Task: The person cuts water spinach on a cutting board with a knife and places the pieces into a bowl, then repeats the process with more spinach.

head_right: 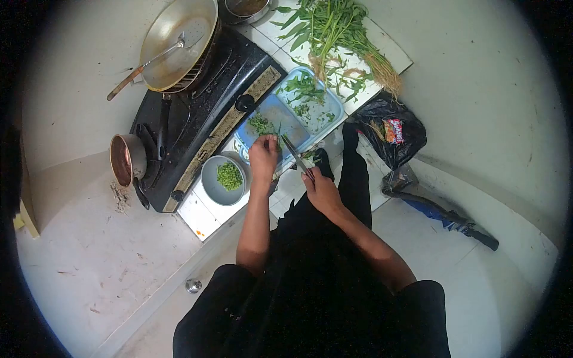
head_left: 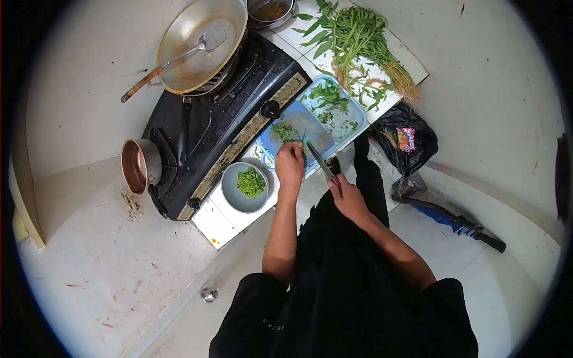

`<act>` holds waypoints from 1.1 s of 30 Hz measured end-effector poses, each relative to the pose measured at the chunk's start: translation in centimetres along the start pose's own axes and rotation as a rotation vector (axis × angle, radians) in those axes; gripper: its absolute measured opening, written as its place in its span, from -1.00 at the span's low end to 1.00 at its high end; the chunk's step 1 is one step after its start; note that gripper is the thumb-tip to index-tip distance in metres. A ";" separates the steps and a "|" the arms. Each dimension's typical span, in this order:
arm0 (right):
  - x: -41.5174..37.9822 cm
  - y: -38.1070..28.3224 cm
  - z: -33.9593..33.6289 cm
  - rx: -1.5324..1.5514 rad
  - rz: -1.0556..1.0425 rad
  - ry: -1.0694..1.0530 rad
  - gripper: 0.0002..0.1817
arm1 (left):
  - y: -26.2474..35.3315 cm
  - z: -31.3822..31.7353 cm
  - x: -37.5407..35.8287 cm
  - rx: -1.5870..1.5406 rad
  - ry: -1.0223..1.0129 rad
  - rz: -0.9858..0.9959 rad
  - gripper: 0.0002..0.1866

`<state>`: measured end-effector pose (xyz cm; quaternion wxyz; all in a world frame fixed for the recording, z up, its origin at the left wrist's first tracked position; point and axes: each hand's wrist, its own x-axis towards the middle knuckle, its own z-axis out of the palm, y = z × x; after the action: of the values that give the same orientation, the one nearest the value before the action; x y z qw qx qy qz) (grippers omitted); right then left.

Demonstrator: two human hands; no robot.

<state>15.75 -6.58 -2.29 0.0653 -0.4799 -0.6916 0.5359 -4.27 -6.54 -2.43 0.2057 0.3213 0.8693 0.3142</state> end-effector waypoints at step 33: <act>0.7 0.1 -1.0 0.050 0.023 0.060 -0.69 | 0.5 0.2 -0.5 0.015 -0.088 0.353 -0.76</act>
<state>16.07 -5.42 -2.29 0.0918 -0.5019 -0.6702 0.5391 -3.60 -6.45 -2.17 0.1828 0.4837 0.7919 0.3248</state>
